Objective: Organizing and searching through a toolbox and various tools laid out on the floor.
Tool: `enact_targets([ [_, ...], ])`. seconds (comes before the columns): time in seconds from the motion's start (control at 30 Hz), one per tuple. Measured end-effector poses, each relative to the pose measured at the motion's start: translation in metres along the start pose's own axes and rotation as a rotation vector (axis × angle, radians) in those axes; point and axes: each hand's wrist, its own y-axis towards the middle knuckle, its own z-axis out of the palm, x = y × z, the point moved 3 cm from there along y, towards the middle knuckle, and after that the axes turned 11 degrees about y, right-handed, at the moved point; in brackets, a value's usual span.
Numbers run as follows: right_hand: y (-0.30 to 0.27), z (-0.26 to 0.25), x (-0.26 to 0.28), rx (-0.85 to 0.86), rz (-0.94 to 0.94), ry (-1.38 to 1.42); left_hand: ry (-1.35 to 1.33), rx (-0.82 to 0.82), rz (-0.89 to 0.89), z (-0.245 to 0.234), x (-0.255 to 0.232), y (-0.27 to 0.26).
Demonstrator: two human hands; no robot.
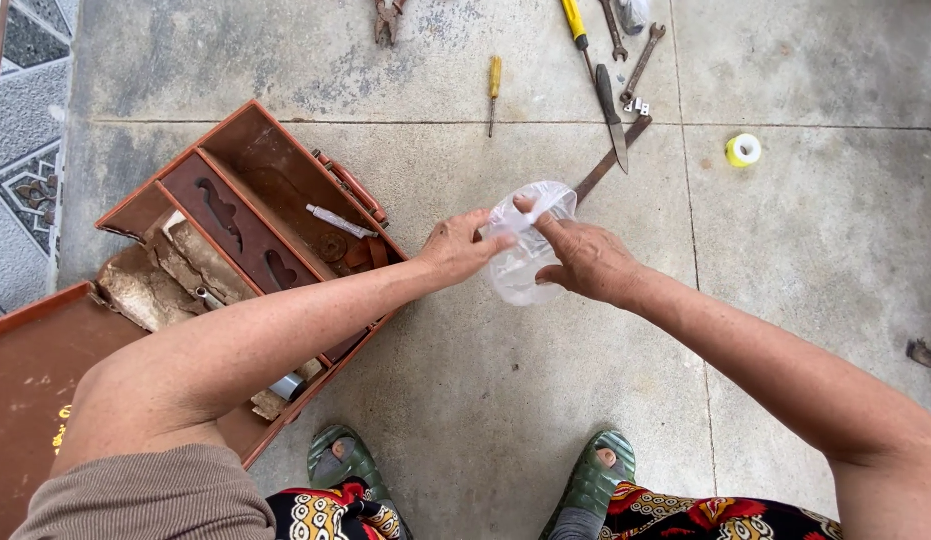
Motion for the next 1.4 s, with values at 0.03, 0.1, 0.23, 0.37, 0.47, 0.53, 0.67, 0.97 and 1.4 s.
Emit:
enact_targets([
  [0.03, 0.0, 0.003, -0.001, 0.013, 0.0, -0.017, -0.036, -0.026, -0.01, -0.004, 0.003, -0.001],
  [0.1, 0.0, 0.003, 0.003, 0.024, 0.002, -0.035, -0.071, -0.052, -0.018, -0.007, 0.014, 0.005],
  [0.23, -0.004, 0.0, 0.012, 0.072, 0.039, -0.154, -0.05, -0.112, -0.109, -0.009, 0.032, 0.013],
  [0.37, -0.001, 0.003, 0.011, 0.146, 0.089, -0.305, -0.14, -0.1, -0.087, 0.0, 0.048, 0.01],
  [0.47, 0.001, 0.016, 0.007, 0.203, 0.07, -0.312, -0.06, 0.002, -0.022, -0.008, 0.021, -0.017],
  [0.53, -0.002, 0.023, 0.012, 0.193, 0.029, -0.334, 0.026, 0.007, 0.0, -0.002, 0.016, -0.027],
  [0.67, -0.005, 0.031, 0.021, 0.206, -0.043, -0.381, 0.277, -0.023, -0.039, 0.023, 0.04, -0.025],
  [0.97, 0.013, 0.063, -0.069, 0.257, -0.051, -0.647, 0.305, -0.051, 0.163, 0.0, 0.037, 0.01],
  [1.4, 0.044, 0.007, -0.008, -0.049, -0.113, -0.647, 0.244, -0.182, 0.042, -0.084, 0.046, 0.027],
])
